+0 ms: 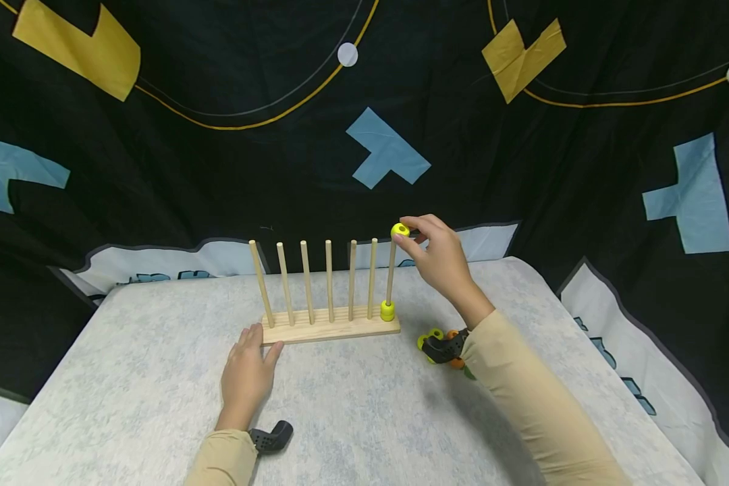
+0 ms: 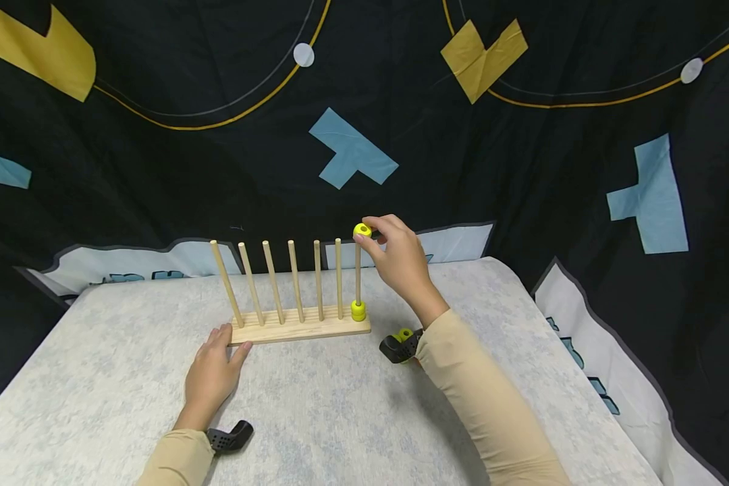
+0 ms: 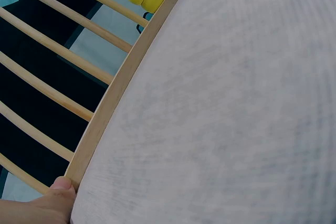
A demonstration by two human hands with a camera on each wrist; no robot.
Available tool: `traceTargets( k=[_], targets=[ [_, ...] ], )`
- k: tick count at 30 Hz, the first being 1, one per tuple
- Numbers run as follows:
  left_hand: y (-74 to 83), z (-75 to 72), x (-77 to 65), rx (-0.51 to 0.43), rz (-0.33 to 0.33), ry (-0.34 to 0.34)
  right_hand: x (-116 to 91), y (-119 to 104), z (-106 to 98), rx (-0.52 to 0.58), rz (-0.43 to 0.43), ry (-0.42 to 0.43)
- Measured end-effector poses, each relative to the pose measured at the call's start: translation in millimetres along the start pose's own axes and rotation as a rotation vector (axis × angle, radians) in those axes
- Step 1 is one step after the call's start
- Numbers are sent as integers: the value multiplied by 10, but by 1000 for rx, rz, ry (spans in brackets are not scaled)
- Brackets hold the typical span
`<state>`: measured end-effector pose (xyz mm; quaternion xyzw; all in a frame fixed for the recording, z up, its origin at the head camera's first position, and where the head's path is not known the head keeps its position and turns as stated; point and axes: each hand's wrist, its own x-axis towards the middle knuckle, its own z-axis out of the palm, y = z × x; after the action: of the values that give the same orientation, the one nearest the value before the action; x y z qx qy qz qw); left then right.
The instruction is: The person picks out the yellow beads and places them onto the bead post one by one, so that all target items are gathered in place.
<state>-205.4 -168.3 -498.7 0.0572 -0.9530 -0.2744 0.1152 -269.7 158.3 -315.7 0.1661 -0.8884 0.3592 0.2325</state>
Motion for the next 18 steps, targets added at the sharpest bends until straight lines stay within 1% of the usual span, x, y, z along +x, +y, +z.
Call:
traceTargets(
  k=[5, 11, 18],
  targets=[
    [-3, 5, -1, -3, 4, 4, 23, -16, 37, -14, -3, -13],
    [-11, 11, 4, -3, 6, 4, 26, -15, 57, -30, 29, -52],
    [2, 2, -5, -6, 7, 5, 21, 0, 69, -49, 45, -89]
  ],
)
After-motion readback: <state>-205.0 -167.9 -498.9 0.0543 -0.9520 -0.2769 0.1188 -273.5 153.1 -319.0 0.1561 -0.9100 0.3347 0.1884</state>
